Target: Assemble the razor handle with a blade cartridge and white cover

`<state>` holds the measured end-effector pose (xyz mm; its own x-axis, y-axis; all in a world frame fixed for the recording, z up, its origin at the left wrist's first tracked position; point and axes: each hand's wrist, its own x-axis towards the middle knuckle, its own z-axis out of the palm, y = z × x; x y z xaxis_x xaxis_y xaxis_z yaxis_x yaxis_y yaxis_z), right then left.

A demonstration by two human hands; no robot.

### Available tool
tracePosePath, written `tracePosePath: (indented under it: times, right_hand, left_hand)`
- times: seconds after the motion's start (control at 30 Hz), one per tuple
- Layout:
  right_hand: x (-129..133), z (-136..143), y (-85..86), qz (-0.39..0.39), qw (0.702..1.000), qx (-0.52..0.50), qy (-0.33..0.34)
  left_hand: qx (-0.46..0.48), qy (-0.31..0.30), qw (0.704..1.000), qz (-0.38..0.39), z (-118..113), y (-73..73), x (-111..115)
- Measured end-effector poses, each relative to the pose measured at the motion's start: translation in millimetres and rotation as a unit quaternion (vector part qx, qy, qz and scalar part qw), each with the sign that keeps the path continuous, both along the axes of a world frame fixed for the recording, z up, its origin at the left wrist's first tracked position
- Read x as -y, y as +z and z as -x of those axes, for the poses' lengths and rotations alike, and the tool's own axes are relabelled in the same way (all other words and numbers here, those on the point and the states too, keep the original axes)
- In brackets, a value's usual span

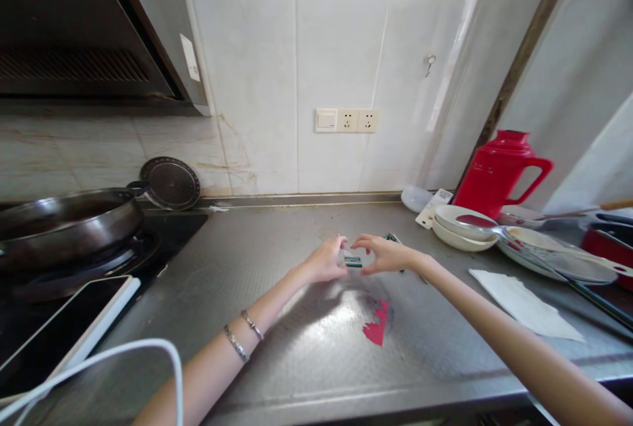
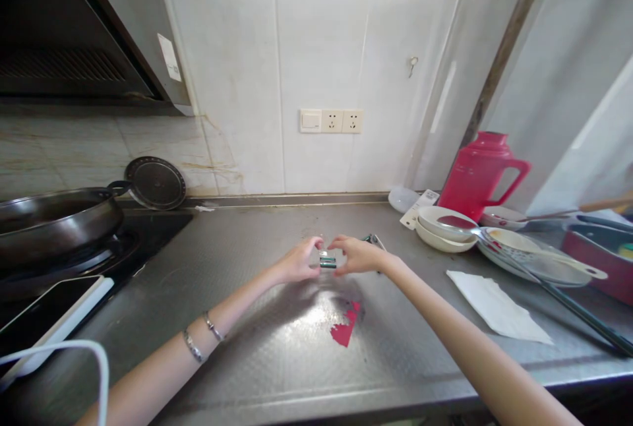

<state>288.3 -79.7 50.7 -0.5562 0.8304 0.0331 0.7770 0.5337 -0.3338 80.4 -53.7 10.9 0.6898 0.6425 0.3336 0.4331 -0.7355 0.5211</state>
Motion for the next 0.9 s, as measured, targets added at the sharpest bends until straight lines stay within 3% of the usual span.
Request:
tracePosePath:
  times: [0.13,0.27,0.47,0.63,0.9]
  right_hand:
    - [3,6,3.0,-0.025,1.000,0.019,-0.007]
    - [-6,-11,1.1,-0.052,0.997,0.044,-0.021]
    - [-35,-99,-4.6,-0.075,0.990,0.043,-0.115]
    - [-41,-170,-15.2,0.007,0.977,0.055,-0.205]
    - [-38,-201,-49.0,0.030,0.968,0.071,-0.238]
  left_hand:
    - [0.021,-0.006,1.000,0.015,-6,-2.4,2]
    - [0.058,0.001,0.998,0.040,-6,-7.8,2]
    - [0.049,0.039,0.995,0.079,24,-16.5,2]
    - [0.039,0.116,0.987,0.104,60,-16.7,-6]
    - [0.030,0.183,0.979,0.085,92,-26.1,-26]
